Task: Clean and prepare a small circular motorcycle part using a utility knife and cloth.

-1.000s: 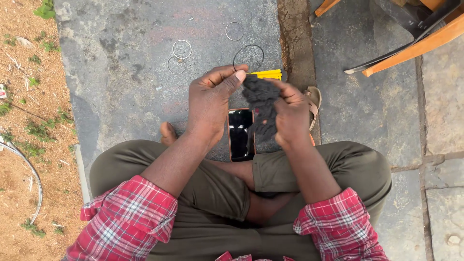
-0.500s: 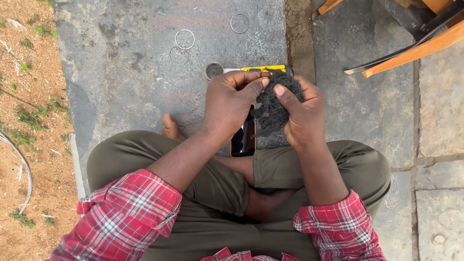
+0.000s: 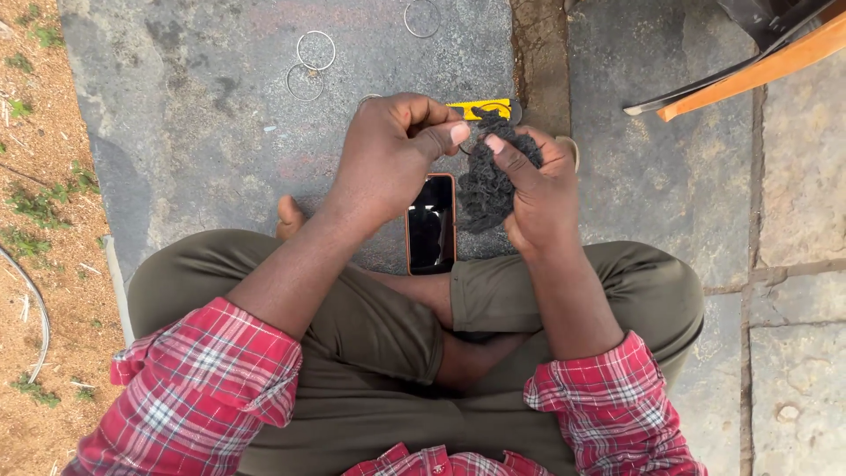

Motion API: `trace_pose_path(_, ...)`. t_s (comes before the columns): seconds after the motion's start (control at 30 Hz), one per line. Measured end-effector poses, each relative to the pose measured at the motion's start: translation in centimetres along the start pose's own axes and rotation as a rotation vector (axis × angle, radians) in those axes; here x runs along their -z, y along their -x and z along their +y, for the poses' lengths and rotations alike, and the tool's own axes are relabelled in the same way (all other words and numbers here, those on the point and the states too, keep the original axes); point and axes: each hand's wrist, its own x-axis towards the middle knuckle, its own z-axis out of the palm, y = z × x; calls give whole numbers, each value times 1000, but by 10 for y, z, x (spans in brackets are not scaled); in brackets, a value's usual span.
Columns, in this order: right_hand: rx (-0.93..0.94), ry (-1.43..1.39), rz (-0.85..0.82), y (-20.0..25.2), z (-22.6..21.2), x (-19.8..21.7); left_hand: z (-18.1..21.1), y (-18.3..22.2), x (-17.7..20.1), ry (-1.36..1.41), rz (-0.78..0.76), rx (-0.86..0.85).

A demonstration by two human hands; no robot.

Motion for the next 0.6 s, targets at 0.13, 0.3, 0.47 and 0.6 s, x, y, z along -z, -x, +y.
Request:
trace_pose_path(0.13,-162,-297,63,-1,-5,-13,-5,7,-19,76,25,-18)
trace_pose_path(0.3,-170,-244,24,2,-11,-7,-9,0,-8,78,62,-65)
trace_pose_path(0.47,-43,-89,-37,1,-6,2,7,0,11,-220,-5,-100)
trace_pose_path(0.6,-80,-231,53,6,-1,-18,-6,7,-9,44,92,-87)
